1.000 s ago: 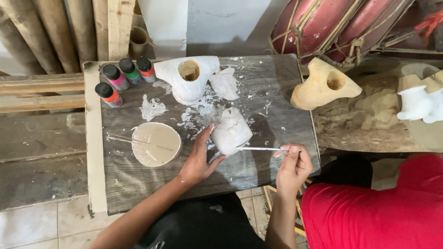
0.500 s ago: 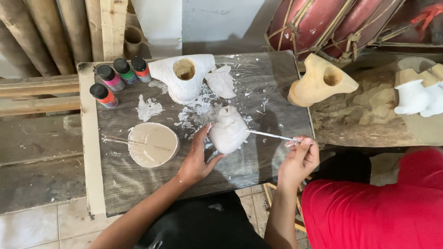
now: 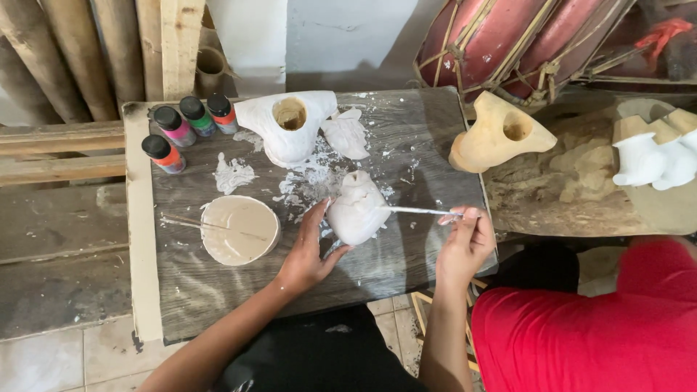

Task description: Applying a white coating material to a small figurine using a wooden stick

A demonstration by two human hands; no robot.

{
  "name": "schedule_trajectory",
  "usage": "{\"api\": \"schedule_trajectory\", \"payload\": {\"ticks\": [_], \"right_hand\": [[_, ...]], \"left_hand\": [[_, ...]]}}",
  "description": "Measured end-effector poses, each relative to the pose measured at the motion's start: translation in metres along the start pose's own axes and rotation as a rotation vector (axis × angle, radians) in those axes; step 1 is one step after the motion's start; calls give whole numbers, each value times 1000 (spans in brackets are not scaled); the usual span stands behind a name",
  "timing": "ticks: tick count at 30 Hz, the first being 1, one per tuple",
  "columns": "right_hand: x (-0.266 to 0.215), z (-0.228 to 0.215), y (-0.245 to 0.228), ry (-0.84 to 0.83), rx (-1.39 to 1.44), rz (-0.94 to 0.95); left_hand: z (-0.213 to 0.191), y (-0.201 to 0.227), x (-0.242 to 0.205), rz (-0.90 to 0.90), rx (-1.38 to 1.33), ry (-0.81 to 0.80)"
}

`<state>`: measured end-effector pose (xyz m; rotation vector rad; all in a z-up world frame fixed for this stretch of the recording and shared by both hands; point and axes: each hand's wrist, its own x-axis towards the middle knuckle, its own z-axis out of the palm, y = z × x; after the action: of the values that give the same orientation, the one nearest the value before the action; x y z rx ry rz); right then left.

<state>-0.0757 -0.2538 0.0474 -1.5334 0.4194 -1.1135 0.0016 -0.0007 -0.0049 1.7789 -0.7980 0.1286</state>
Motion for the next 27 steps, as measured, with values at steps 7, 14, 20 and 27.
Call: {"api": "schedule_trajectory", "payload": {"ticks": [7,14,20,27], "right_hand": [[-1,-1,3,-10,80,49],[-2,-1,4,17,65,27],[4,5,-12,93,-11,-17],[-22,61,-81,-189,75,-138]], "left_hand": [[-1,2,1,-26,-16,-15],[1,0,1,-29,5,-6],[0,2,1,-2,8,2],[-4,3,1,-38,-38,-44]]}}
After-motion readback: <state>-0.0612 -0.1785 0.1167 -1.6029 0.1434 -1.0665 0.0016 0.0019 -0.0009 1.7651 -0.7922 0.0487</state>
